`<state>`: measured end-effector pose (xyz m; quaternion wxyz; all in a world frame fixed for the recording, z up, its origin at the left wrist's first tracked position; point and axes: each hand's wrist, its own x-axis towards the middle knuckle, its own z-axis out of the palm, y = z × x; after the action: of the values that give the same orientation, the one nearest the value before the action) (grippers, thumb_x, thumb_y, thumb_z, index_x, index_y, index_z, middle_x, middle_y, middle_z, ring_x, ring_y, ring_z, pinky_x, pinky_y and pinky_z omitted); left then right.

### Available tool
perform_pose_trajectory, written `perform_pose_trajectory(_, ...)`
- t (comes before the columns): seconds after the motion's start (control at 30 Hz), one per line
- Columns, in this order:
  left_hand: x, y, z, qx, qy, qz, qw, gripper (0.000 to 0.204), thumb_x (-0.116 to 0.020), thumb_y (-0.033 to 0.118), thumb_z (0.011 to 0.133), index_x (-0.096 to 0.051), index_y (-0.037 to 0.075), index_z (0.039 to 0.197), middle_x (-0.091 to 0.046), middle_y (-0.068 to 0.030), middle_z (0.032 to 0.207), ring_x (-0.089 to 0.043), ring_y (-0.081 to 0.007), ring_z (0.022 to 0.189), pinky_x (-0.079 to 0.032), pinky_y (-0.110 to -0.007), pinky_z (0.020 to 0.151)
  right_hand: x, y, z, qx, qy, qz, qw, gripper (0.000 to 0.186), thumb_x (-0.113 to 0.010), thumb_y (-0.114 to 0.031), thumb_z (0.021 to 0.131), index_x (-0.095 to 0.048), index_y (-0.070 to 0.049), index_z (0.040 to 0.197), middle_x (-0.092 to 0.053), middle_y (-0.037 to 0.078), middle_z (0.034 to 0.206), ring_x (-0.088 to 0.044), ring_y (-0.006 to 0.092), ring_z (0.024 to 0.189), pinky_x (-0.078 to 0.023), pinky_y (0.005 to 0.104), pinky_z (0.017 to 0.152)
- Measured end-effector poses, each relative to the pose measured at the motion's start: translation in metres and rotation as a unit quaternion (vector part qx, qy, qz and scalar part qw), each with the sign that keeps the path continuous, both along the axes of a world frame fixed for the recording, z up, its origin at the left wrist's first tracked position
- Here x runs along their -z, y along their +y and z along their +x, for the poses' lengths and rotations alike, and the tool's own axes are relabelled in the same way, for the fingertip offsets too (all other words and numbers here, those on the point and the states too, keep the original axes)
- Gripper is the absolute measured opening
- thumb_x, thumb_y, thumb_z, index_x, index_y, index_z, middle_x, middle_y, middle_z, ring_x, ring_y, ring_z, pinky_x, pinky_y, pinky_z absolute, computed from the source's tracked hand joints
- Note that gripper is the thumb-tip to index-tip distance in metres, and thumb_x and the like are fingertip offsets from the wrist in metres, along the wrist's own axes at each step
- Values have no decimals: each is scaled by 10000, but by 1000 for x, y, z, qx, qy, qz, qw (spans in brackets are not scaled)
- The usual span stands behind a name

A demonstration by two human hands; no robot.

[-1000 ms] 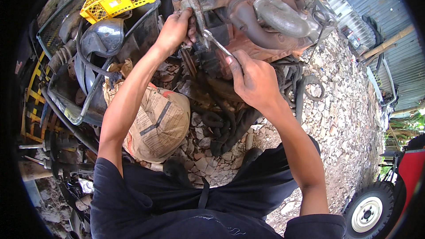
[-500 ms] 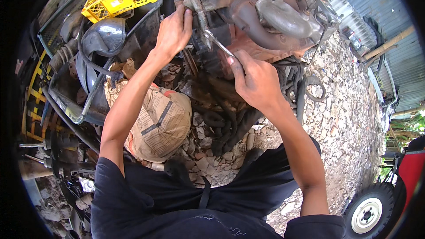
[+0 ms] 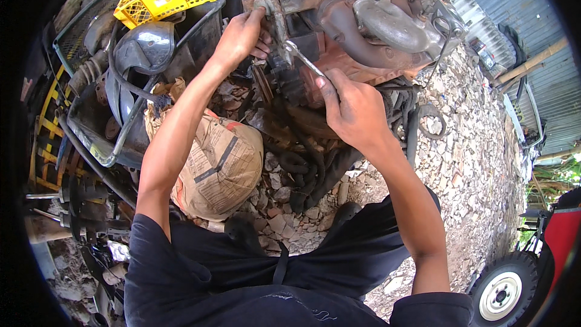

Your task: The person works on a car engine placed on the ground, using a wrench to loosen and tighten bolts on the engine block. They repeatedly adjust their position and handle the engine components while sitting on the ground.

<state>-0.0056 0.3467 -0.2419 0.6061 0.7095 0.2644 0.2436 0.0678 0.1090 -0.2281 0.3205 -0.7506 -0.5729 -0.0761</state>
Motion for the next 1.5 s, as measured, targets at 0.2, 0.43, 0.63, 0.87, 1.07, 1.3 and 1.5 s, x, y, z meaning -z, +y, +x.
perform_pose_trajectory(0.2,8,5,3,-15,48,198,979,406,-407,315,1008,-571,-35,885,-620,-94,688,-654,-181,596,-533,-290,523,1,4,-2,-8,-3,17,1000,135,-566,-151,953,-573,-37,883,-553,174,588,-575,379,558,-423,444,500)
perform_pose_trajectory(0.43,-3,7,-2,20,-12,-36,999,427,-465,371,985,-582,-27,882,-578,-48,684,-646,-178,603,-557,-273,548,1,2,-5,-10,8,2,1000,115,-576,-137,947,-585,-33,898,-547,174,588,-574,375,560,-419,437,500)
perform_pose_trajectory(0.63,5,13,2,61,-16,-56,996,340,-437,311,1012,-569,23,889,-553,-13,637,-614,-130,579,-510,-241,512,2,7,-6,-28,-14,39,999,115,-573,-136,947,-590,-35,894,-543,172,591,-570,373,558,-416,438,500)
perform_pose_trajectory(0.87,-9,15,-5,59,36,-143,987,346,-460,324,993,-602,15,927,-577,-25,630,-644,-137,601,-543,-240,547,-1,0,-4,-4,17,-6,1000,165,-565,-134,966,-620,18,994,-566,206,698,-564,388,597,-428,386,553)
perform_pose_trajectory(1.07,5,7,-3,15,-36,138,990,401,-495,292,937,-599,-88,1011,-689,-144,809,-704,-213,673,-564,-311,592,-4,2,-3,-8,17,19,1000,139,-570,-135,958,-606,-1,946,-553,191,650,-555,380,578,-419,409,535)
perform_pose_trajectory(1.3,2,19,-3,88,-16,-145,985,355,-439,329,999,-574,62,809,-531,-3,581,-588,-138,524,-479,-237,477,-4,1,-1,-4,-6,16,1000,113,-576,-139,943,-581,-31,911,-560,187,610,-584,391,592,-423,457,518)
perform_pose_trajectory(1.5,-12,8,-10,41,7,-73,996,383,-455,350,1007,-594,17,877,-573,-33,657,-609,-143,554,-510,-235,523,-5,-2,1,0,-6,16,1000,119,-572,-146,947,-578,-33,909,-562,186,610,-583,394,592,-425,459,517)
